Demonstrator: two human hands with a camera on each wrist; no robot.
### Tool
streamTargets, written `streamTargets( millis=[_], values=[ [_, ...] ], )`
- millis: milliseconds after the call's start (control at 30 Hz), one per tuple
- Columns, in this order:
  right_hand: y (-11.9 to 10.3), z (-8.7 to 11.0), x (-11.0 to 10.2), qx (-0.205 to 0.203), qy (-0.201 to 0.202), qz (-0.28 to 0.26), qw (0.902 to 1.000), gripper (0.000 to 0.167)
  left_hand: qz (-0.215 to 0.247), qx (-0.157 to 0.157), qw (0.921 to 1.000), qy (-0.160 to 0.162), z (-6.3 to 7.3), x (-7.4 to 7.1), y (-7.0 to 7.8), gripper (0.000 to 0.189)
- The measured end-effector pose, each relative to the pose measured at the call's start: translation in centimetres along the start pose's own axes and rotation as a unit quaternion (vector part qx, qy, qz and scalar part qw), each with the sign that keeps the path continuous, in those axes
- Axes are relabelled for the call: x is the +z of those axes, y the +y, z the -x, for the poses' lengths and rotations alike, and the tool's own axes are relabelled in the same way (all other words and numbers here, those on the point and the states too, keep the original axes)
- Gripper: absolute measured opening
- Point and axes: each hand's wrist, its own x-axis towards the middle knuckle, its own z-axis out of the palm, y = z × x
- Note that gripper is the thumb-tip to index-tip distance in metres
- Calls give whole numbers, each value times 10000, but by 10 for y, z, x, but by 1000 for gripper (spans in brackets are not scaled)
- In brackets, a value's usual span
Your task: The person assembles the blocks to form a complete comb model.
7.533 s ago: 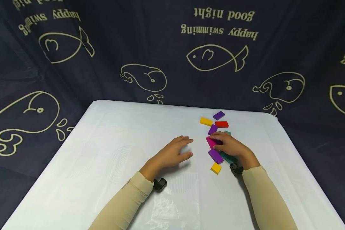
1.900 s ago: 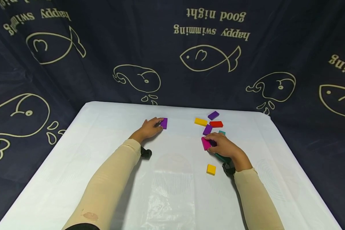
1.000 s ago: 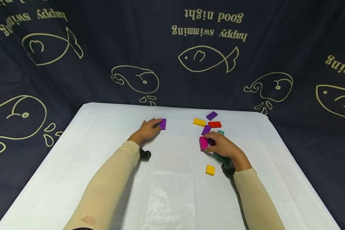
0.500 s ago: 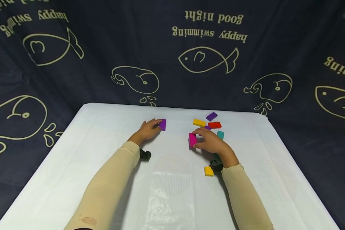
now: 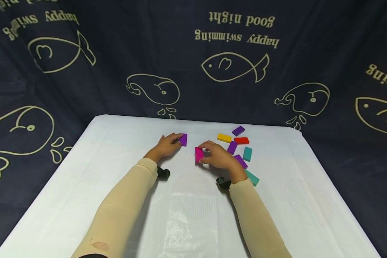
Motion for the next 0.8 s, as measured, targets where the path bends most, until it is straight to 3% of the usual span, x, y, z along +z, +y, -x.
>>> streamTargets(
  millis=[200, 467, 800],
  values=[
    [-5, -18, 15, -132, 91, -121, 9998, 49, -31, -51, 9999, -90, 2, -2, 2, 51],
    [-13, -32, 31, 187, 305, -618, 9974, 51, -104, -14, 9999, -73, 2, -3, 2, 51],
    [-17, -38, 46, 385, 435, -502, 9970, 51, -84, 7, 10000, -10, 0, -3, -1, 51]
  ],
)
